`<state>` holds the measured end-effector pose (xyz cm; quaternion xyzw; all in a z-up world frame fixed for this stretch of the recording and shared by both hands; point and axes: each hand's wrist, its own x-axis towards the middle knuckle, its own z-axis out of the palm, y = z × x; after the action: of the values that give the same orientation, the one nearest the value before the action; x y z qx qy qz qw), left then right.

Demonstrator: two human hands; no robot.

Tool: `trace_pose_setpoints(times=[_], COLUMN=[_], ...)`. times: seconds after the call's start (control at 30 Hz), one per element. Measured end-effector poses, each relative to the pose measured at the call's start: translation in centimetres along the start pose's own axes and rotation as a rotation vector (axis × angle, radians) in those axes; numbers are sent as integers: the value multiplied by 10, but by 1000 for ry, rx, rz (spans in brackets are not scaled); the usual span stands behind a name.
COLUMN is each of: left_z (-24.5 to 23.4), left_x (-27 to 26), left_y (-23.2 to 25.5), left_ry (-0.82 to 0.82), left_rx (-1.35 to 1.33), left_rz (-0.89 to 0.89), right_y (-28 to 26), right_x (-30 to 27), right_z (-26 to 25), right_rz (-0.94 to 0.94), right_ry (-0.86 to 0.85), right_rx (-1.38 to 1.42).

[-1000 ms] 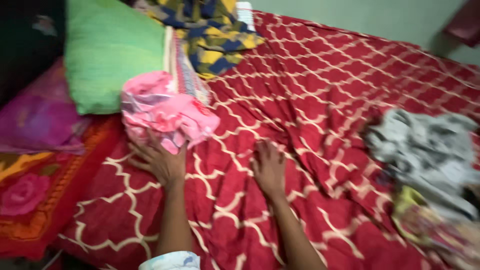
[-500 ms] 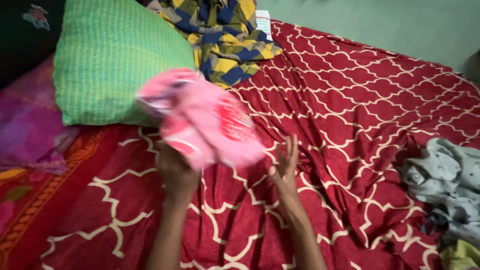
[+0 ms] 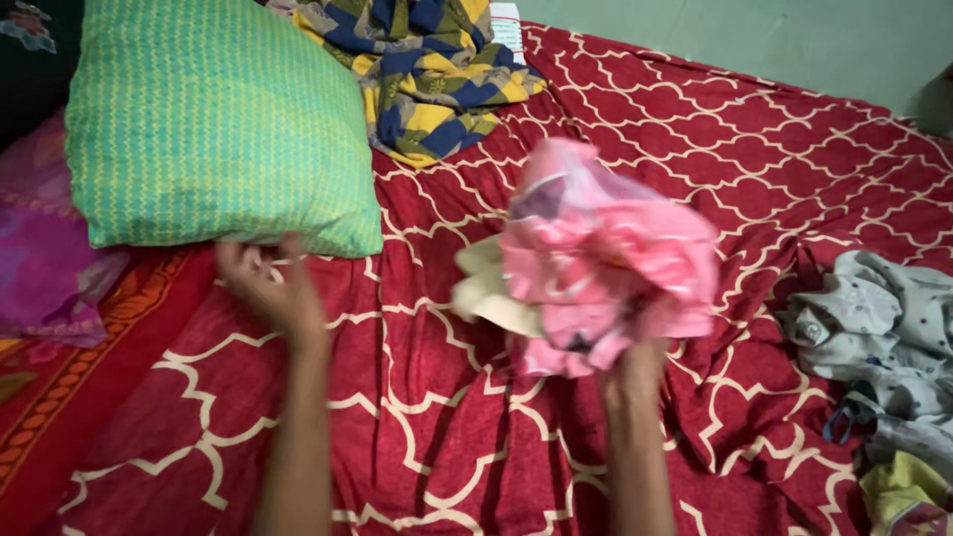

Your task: The person places a pink floral pillowcase over a dark pillow, tucks the pillow inside, and smooths the cover. Then the person places a black polka-dotted pillowcase over a green pillow, tucks it in, and ties the closure. Finally, the person moves a green pillow and a folded cloth on the bed.

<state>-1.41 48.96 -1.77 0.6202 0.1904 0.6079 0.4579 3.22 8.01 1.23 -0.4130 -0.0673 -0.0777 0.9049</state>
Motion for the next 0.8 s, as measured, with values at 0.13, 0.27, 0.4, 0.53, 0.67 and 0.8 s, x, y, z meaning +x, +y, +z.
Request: trace_pose_setpoints(times=[0.13, 0.27, 0.4, 0.53, 0.67, 0.8], left_z=[-34, -15, 16, 78, 98, 74], left_x=[74, 84, 67, -17, -133, -149], left_y=[-91, -116, -69, 27, 76, 68], left_ry=[-45, -119, -155, -475, -976, -929], left_rx=[-231, -363, -111, -202, -456, -376], left_rz=[-580, -463, -517, -697, -882, -924], right_y=[-73, -128, -135, -134, -138, -142], right_x=[-17, -1, 3, 10, 5, 2], right_z=[-3, -33, -69, -93, -95, -85], right_rz=[-192, -448, -654, -861, -812, -781], right_ry=[114, 36, 108, 152, 191, 202], right_rx=[-179, 247, 96, -88, -103, -55])
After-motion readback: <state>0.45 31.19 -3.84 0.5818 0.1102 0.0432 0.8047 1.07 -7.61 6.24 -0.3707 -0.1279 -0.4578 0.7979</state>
